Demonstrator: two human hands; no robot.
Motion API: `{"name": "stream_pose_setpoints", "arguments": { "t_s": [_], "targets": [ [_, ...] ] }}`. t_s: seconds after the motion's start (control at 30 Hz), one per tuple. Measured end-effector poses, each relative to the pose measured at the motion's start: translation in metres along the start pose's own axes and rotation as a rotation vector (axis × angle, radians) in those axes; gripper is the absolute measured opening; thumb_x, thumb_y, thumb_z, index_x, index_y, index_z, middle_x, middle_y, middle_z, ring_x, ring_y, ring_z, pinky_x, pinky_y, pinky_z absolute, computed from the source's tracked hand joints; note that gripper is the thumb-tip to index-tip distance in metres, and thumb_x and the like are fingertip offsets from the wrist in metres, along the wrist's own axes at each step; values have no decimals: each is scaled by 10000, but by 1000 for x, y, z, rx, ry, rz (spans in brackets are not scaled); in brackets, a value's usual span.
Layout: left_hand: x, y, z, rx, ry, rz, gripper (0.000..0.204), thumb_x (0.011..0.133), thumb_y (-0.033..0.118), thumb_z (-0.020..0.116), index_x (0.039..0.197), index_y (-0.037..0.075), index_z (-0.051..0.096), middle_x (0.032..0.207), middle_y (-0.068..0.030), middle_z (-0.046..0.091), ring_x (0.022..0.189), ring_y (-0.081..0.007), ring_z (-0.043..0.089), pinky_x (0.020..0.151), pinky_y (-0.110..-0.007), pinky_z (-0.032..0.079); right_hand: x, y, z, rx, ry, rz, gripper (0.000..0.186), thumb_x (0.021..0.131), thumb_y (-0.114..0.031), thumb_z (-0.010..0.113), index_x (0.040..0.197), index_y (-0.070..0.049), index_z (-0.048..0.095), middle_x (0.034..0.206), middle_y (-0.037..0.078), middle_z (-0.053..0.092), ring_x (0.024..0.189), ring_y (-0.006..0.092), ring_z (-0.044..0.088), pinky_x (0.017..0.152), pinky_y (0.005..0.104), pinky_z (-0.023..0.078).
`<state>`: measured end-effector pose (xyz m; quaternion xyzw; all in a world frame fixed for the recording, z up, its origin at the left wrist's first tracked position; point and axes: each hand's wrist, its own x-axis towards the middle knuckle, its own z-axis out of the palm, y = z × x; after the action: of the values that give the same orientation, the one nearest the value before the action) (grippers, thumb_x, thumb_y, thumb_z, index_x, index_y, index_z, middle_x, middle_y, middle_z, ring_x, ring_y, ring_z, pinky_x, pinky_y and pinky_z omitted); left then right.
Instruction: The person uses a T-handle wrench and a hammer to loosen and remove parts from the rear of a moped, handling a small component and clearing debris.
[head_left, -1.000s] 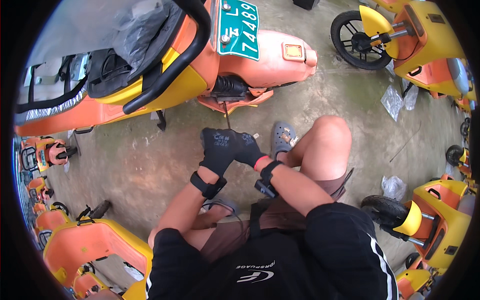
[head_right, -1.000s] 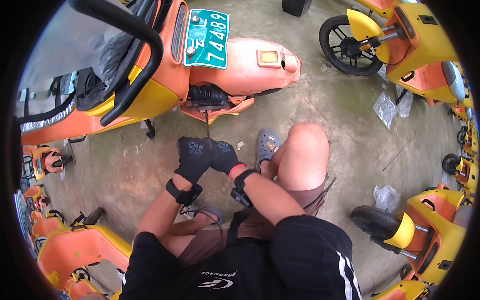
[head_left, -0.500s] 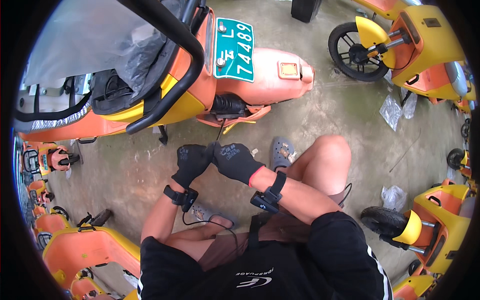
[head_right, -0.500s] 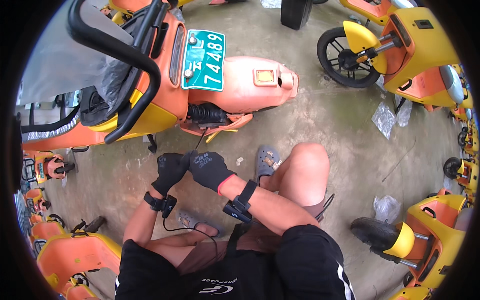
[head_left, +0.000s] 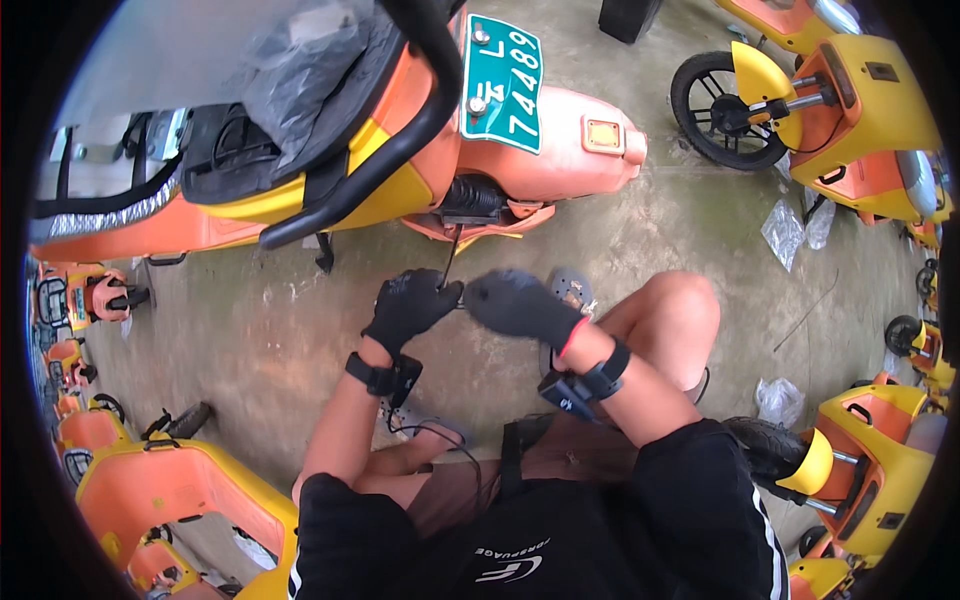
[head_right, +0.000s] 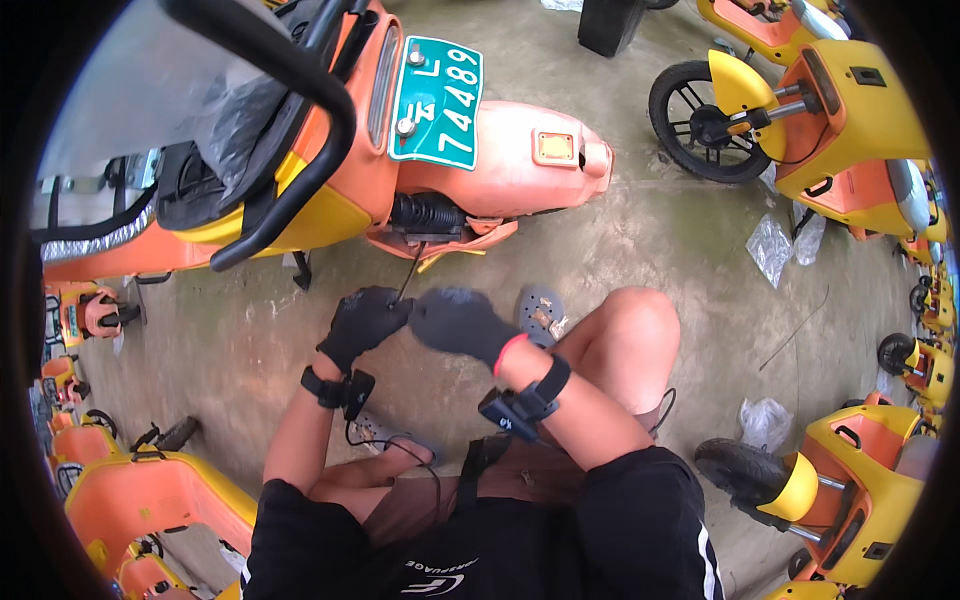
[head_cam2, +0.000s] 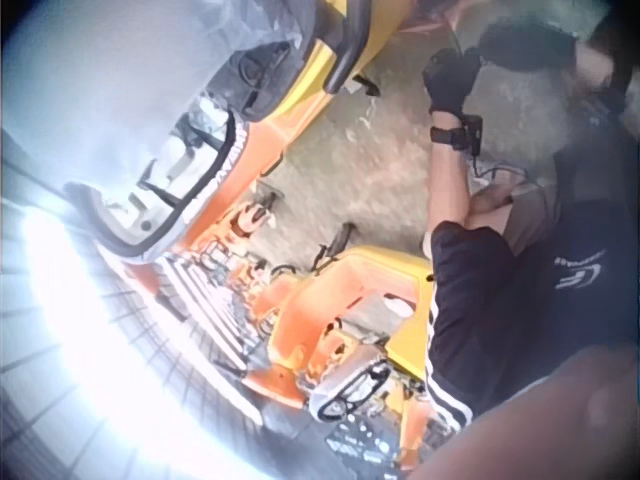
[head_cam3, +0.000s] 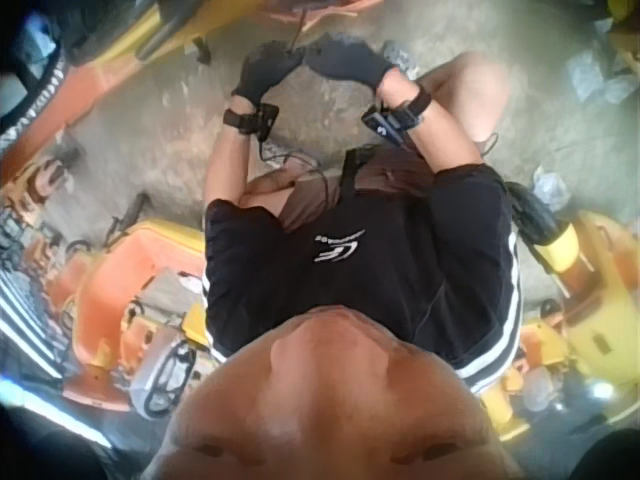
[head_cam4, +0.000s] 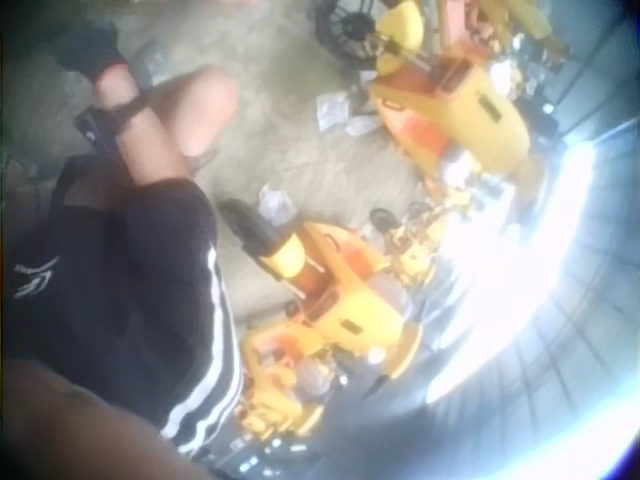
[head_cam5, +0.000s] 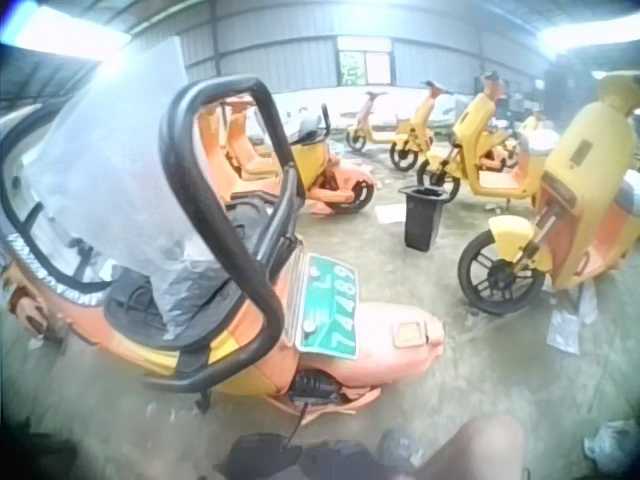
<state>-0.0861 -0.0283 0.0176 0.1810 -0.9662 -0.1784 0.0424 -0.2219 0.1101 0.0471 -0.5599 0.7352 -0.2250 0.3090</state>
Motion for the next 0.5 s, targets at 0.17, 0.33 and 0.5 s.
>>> {"name": "stream_pose_setpoints", "arguments": {
  "t_s": [0.17, 0.33, 0.5],
  "targets": [
    [0, 0, 40, -777, -296, -353, 242, 760, 236, 566, 678, 9, 566, 528, -96, 527, 499, -177, 547, 527, -355, 445, 37, 22, -46, 133, 725, -219, 162, 831, -150, 484, 817, -13, 569, 742, 137, 604, 688, 331, 585, 628, 410, 460],
    [7, 9, 44, -464, -248, -466, 246, 733, 247, 528, 736, 5, 575, 730, -201, 614, 690, -344, 610, 652, -430, 480, 35, -71, -109, 490, 1202, -510, 142, 840, -70, 552, 962, 2, 564, 766, 90, 532, 704, 182, 527, 627, 279, 426],
    [-6, 8, 70, -310, -199, -557, 300, 765, 301, 514, 851, 28, 604, 845, -216, 620, 809, -374, 602, 733, -453, 476, 17, -102, -240, -470, 1628, -1196, 271, 832, -56, 531, 1095, 4, 496, 896, 127, 497, 762, 216, 511, 645, 305, 418]
  ]
}}
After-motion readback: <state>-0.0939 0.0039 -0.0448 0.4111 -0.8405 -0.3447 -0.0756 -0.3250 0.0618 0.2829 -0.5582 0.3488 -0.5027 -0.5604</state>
